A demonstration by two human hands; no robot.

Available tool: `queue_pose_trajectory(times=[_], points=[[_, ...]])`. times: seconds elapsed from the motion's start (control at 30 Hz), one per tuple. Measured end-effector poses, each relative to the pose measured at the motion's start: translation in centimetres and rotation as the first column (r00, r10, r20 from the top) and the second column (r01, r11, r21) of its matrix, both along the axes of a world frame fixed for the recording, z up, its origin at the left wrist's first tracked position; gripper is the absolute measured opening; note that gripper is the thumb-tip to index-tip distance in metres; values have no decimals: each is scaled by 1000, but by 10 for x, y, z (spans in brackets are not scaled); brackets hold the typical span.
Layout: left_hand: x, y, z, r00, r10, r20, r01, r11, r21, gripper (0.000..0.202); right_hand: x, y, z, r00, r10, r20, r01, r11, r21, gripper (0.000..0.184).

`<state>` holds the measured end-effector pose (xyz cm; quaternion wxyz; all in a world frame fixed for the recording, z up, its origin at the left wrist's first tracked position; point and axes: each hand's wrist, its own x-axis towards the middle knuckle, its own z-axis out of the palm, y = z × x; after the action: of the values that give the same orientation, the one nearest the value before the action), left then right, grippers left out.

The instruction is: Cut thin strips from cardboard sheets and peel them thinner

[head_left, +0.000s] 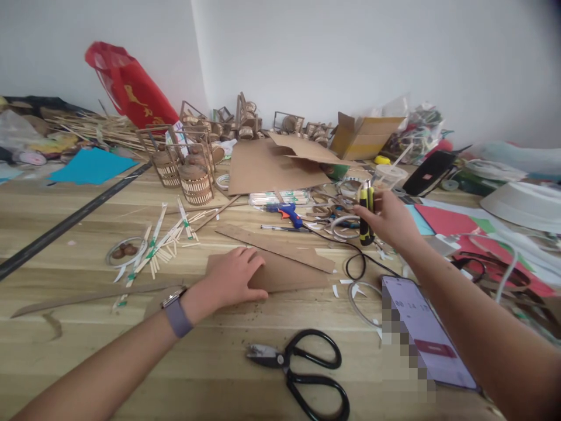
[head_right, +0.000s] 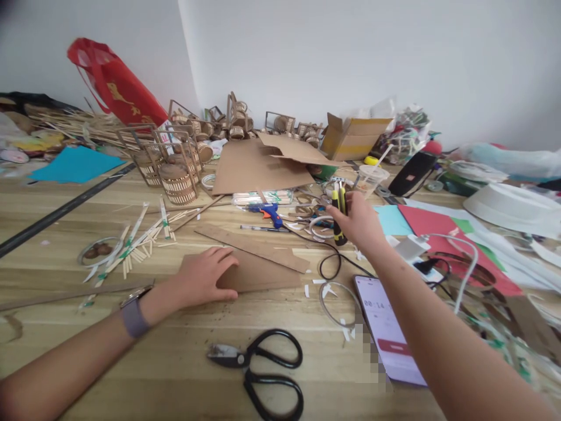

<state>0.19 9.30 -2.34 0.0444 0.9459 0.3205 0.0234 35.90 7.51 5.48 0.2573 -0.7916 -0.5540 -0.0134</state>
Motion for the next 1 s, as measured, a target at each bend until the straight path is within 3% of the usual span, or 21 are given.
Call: queue_pose_trajectory(times=[0.2, 0.33, 0.43, 0.73, 0.83, 1.0], points=[[-9, 2, 12, 997, -61, -49, 59, 997, -43, 65, -16, -17, 15, 920, 9, -391, 30, 995, 95, 43], [-15, -1, 20, 991, -86, -104, 78, 994, -81, 67, -22, -26, 7, 729, 49, -683, -27, 999, 43, 34], [-17, -5, 24, 986, -83, -147, 66, 990, -123, 69, -24, -36, -2, 577, 8, -816, -64, 997, -36, 31], [-4, -7, 20, 986, -117, -118, 97, 981, -166, 86, -56, -82, -27, 188, -153, -970, -356, 910, -213, 27], [6, -7, 15, 984, -123, -127, 103, 983, -154, 97, -74, -94, -34, 119, -169, -978, -379, 903, -202, 36], [7, -11, 8, 988, -65, -143, 52, 994, -95, 100, -104, -120, -37, 81, -167, -983, -499, 847, -185, 74]])
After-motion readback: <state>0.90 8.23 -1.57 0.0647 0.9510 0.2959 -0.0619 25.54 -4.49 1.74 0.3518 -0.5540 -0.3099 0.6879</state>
